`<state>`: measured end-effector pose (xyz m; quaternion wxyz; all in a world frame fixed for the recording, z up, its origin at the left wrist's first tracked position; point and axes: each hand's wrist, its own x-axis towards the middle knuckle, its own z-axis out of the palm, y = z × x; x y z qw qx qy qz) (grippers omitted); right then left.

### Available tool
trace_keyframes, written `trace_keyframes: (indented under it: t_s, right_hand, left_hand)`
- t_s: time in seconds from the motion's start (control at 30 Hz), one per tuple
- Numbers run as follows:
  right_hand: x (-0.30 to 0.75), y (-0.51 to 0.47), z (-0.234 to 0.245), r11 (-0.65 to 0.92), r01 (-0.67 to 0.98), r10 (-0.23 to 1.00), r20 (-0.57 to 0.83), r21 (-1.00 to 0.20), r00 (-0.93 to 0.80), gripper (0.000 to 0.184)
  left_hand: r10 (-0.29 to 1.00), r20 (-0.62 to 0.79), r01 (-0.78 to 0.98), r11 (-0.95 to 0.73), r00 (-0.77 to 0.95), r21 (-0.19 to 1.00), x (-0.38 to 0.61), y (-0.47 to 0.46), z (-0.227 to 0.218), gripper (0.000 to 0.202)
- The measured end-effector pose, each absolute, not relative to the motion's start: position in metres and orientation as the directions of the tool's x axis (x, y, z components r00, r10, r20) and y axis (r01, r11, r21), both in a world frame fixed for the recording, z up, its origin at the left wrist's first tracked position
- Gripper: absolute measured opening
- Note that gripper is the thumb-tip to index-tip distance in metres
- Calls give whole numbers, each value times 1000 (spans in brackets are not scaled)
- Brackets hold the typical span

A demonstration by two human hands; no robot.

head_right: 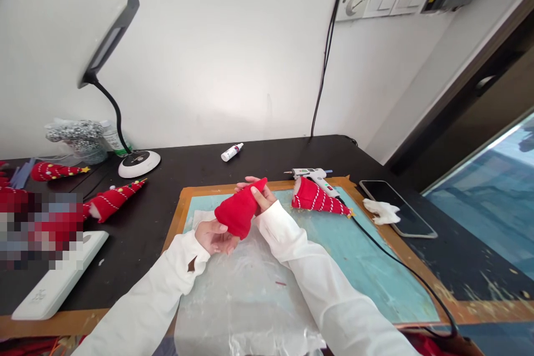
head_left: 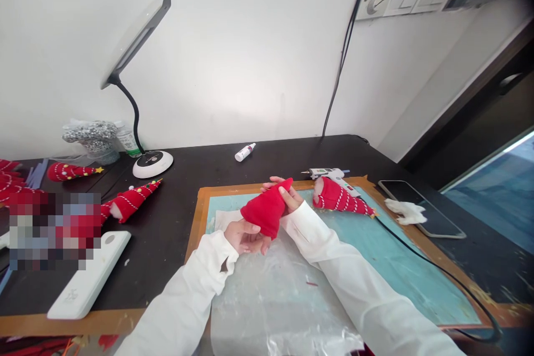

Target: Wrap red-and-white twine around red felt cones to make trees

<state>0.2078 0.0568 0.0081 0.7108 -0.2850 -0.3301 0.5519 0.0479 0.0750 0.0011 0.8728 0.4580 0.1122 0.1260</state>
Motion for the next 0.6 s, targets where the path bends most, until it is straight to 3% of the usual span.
trace_keyframes:
  t_s: [0.6]
  right_hand:
    - [197,60,-22,114,-502,993,121,-857,18,46]
  left_hand:
    - [191,-50,-51,492,980,869,50,75,8,44]
